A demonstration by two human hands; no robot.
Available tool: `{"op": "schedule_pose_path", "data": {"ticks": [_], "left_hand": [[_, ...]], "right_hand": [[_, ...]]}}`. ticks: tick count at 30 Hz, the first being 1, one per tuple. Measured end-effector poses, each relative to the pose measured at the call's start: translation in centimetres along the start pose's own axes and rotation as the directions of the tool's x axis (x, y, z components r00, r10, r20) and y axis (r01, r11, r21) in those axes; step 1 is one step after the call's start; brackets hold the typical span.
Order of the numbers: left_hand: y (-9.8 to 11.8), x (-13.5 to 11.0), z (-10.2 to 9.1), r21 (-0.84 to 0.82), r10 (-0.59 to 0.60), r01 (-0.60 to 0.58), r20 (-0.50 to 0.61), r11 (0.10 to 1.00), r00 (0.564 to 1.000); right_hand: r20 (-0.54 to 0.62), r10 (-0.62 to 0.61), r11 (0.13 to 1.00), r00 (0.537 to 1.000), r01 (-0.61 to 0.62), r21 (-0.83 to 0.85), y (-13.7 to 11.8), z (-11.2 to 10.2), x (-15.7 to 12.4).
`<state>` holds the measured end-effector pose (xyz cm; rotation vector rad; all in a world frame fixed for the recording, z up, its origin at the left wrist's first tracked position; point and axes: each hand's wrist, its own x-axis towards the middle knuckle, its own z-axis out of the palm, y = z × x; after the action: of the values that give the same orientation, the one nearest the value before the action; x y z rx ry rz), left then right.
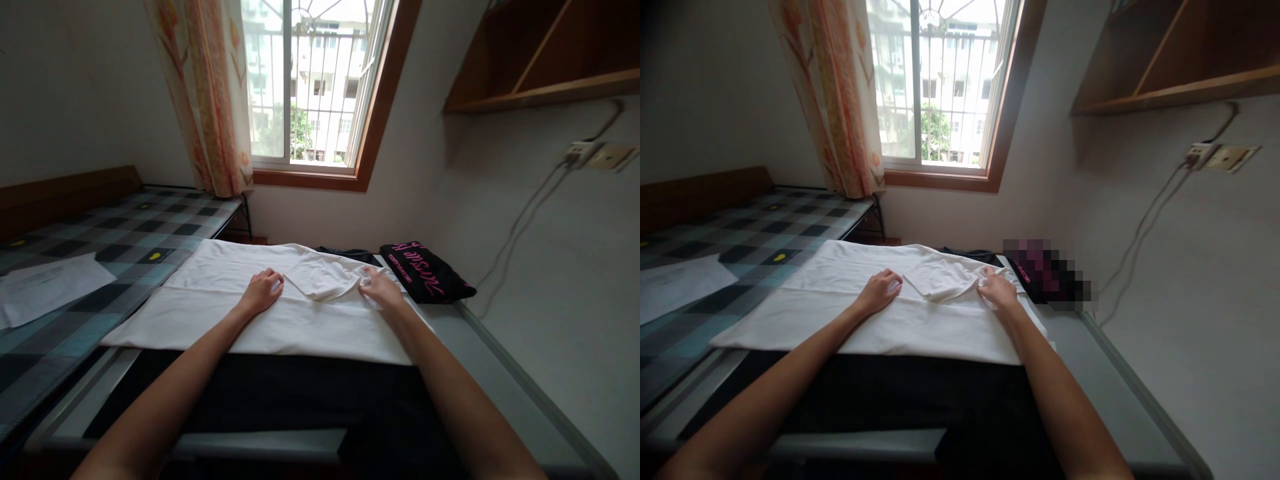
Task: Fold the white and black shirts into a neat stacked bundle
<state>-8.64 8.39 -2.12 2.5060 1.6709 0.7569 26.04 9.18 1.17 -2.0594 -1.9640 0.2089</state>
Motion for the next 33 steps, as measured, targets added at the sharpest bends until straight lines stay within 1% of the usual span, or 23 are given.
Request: {"op": "schedule_pose_path", "data": {"ticks": [1,3,5,7,8,10,12,14,18,20,22,25,27,30,33], "left_hand": [[0.0,0.0,0.0,-0.001,0.002,-0.002,0.001,1.0,1.0],[-0.1,0.0,0.1,-0.005,0.007,-0.007,-0.001,1.0,1.0],[-0.1,0.0,0.1,-0.005,0.013,-0.013,-0.002,1.0,1.0],[-0.1,0.1,0.1,0.001,0.018,-0.018,-0.004,1.0,1.0],[-0.1,0.1,0.1,0.006,0.019,-0.019,-0.003,1.0,1.0],[-0.1,0.1,0.1,0.009,0.023,-0.023,-0.001,1.0,1.0],[-0.2,0.0,0.1,-0.003,0.024,-0.024,0.001,1.0,1.0],[-0.5,0.0,0.2,-0.038,0.021,-0.021,0.001,0.999,1.0],[-1.5,0.5,0.7,-0.196,-0.024,0.025,0.006,0.98,1.0],[-2.0,1.1,0.9,-0.269,-0.095,0.102,0.039,0.958,0.995],[-2.1,2.0,0.9,-0.288,-0.184,0.201,0.087,0.936,0.979],[-1.7,3.9,0.9,-0.259,-0.294,0.32,0.136,0.911,0.946],[-1.1,5.6,1.0,-0.273,-0.317,0.349,0.156,0.897,0.936],[-0.1,8.5,1.6,-0.33,-0.287,0.327,0.164,0.886,0.944],[1.0,11.5,2.7,-0.377,-0.261,0.3,0.151,0.876,0.953]], "right_hand": [[-0.056,0.025,0.997,0.998,-0.028,-0.066,-0.4,0.3,-0.2],[-0.117,0.056,0.986,0.992,-0.074,-0.152,-1.1,0.9,-0.3],[-0.179,0.073,0.986,0.981,-0.098,-0.132,-1.4,1.3,-0.1],[-0.261,0.075,0.995,0.962,-0.089,-0.041,-1.1,1.5,0.5],[-0.306,0.06,0.998,0.95,-0.055,0.027,-0.8,1.7,0.8],[-0.388,0.0,0.979,0.922,0.079,0.188,0.0,2.2,1.6],[-0.43,-0.054,0.916,0.901,0.216,0.337,0.7,2.9,2.2],[-0.44,-0.056,0.855,0.896,0.271,0.442,1.2,3.6,2.7],[-0.433,0.026,0.788,0.901,0.248,0.564,1.6,4.3,3.1],[-0.418,0.053,0.78,0.907,0.223,0.584,1.7,4.3,3.0],[-0.4,0.066,0.803,0.914,0.19,0.565,1.6,4.2,2.8],[-0.375,0.045,0.852,0.926,0.161,0.498,1.5,3.9,2.2],[-0.358,0.013,0.866,0.934,0.168,0.47,1.5,3.7,2.0],[-0.348,-0.015,0.856,0.937,0.192,0.481,1.4,3.7,1.9],[-0.388,-0.008,0.832,0.922,0.222,0.508,1.5,3.9,2.1]]}}
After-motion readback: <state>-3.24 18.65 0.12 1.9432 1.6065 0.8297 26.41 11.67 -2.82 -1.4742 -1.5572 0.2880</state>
